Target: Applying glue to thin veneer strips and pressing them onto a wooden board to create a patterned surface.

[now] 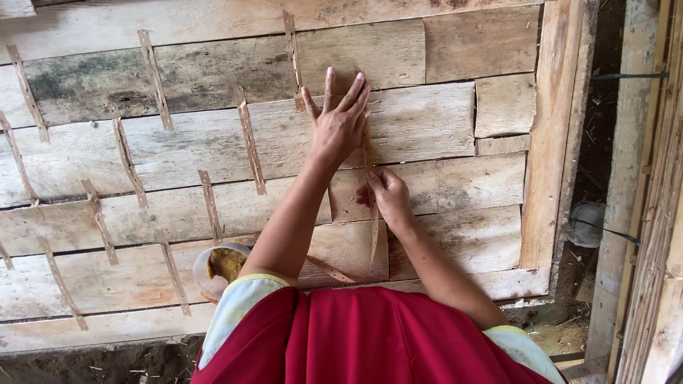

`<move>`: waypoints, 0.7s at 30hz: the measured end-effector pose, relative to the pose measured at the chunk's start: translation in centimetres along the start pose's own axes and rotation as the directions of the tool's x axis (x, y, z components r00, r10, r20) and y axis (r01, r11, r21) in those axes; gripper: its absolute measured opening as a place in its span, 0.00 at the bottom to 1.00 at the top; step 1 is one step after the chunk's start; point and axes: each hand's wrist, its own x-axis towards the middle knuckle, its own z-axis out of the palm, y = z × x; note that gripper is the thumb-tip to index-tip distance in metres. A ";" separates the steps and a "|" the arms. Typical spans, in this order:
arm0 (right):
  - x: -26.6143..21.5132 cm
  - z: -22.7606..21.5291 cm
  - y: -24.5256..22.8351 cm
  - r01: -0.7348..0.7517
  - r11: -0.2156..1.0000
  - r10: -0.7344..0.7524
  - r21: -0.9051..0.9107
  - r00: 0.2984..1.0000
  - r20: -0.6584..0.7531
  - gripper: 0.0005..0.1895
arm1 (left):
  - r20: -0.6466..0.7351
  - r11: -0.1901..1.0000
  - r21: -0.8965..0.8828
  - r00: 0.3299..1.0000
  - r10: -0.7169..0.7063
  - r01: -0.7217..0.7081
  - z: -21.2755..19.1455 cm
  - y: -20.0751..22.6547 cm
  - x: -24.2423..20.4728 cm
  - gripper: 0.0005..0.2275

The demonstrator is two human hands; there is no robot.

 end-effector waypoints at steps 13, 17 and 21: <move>-0.3 0.0 0.2 0.054 0.998 -0.054 -0.007 0.999 0.007 0.07 | 0.296 0.998 0.059 0.955 -0.017 0.000 -1.5 -0.4 1.0 0.32; -0.8 0.4 -0.8 0.033 0.999 -0.034 -0.039 0.999 -0.026 0.05 | 0.450 0.997 0.082 0.893 -0.030 -0.008 -3.5 0.2 1.3 0.39; -0.3 0.6 -0.8 -0.014 1.000 0.015 0.026 0.999 -0.050 0.06 | 0.216 0.997 0.065 0.976 0.026 -0.040 -2.2 0.2 -0.2 0.43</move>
